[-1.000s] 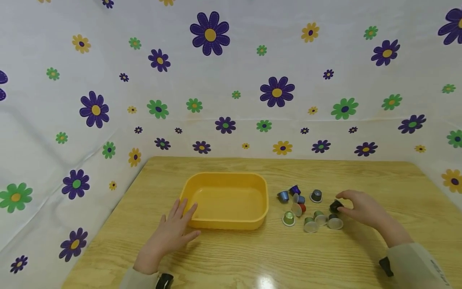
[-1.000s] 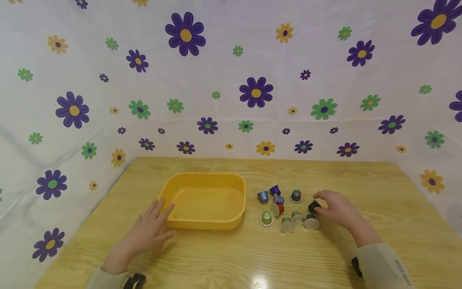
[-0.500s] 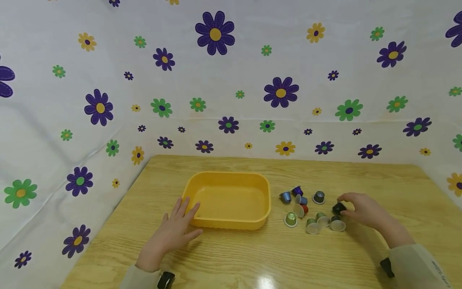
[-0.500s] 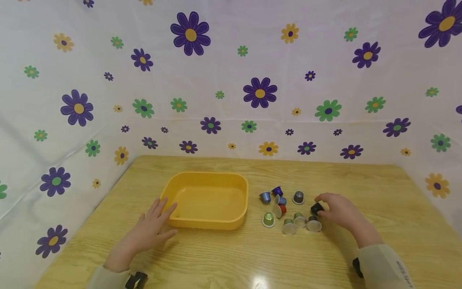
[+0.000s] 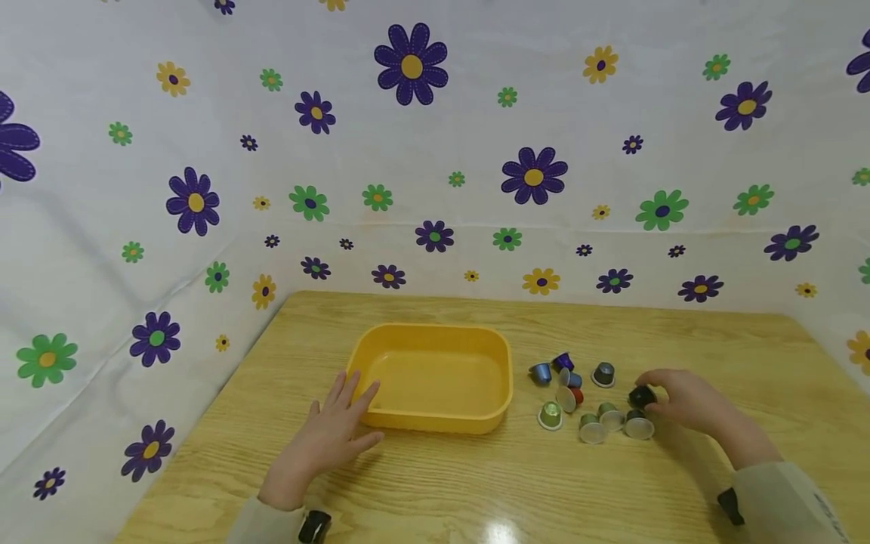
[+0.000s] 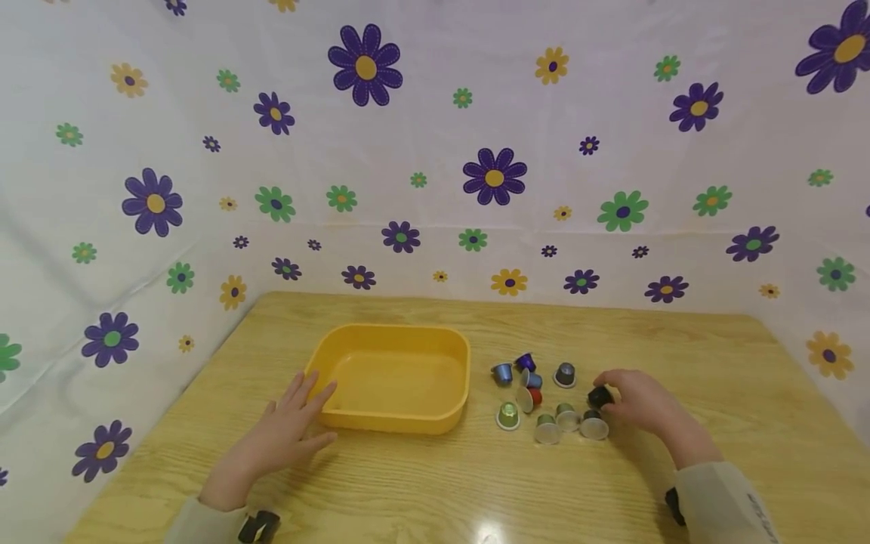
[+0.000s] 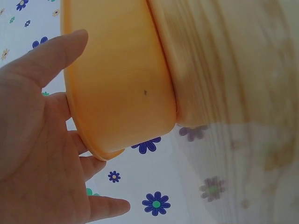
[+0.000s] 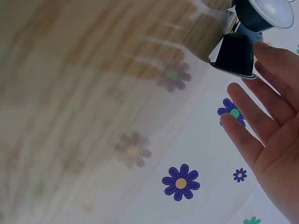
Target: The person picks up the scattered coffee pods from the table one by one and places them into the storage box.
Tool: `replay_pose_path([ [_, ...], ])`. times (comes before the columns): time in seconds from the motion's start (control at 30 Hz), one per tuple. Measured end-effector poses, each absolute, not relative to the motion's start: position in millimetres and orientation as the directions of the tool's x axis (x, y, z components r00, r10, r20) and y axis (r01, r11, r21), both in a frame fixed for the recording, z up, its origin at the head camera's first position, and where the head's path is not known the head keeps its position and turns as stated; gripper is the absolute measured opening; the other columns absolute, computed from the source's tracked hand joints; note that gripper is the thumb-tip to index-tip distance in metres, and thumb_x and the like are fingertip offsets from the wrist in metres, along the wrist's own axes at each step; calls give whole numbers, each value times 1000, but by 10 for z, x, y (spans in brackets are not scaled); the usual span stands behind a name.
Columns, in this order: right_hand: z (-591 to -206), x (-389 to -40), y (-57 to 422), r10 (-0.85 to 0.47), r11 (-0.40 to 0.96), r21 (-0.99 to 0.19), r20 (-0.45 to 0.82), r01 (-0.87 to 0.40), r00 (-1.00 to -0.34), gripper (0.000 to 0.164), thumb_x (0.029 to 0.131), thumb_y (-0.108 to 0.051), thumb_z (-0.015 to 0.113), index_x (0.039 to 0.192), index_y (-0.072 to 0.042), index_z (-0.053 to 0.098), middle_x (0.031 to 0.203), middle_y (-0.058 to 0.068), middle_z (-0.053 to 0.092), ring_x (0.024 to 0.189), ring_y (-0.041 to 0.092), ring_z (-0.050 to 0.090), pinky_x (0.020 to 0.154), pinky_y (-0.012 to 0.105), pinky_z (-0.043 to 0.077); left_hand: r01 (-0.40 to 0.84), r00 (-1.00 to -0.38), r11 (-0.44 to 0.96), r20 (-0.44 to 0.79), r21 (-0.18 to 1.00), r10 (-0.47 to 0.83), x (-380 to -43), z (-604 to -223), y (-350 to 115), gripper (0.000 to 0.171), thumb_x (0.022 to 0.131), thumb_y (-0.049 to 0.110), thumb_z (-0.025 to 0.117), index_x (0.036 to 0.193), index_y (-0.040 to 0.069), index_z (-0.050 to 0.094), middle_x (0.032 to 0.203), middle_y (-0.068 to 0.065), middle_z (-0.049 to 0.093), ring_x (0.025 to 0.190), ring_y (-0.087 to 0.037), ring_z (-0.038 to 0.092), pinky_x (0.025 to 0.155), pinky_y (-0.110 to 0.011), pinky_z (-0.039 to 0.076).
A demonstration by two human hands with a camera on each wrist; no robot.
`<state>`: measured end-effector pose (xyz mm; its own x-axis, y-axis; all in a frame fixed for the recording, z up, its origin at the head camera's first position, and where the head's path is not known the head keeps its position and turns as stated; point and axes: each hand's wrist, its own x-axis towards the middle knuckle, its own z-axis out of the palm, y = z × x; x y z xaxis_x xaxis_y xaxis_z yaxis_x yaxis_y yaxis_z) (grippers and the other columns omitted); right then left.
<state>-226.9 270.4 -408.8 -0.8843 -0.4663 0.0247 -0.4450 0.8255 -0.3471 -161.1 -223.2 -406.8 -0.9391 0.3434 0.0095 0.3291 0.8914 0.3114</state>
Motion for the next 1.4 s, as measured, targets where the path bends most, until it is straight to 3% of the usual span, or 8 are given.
replay_pose_path([
  [0.77,-4086,-2245,2760,-464,825,-378,-29,-420,-885,36,70,3,66,104,10,58,99,24,59,94,45,52,76,53,42,308,-946,900,3,309,323,-1618,-4079,-2221,69,85,41,56,140,11,27,145,-19,7,131,-37,-1,85,-71,14],
  [1.4,-4122,-2233,2802,-480,820,-391,-74,-418,-874,36,71,-1,69,104,9,58,98,20,60,88,37,55,74,48,45,329,-938,890,1,316,346,-1616,-4047,-2200,68,84,37,57,139,9,29,144,-22,11,130,-40,2,83,-72,16],
])
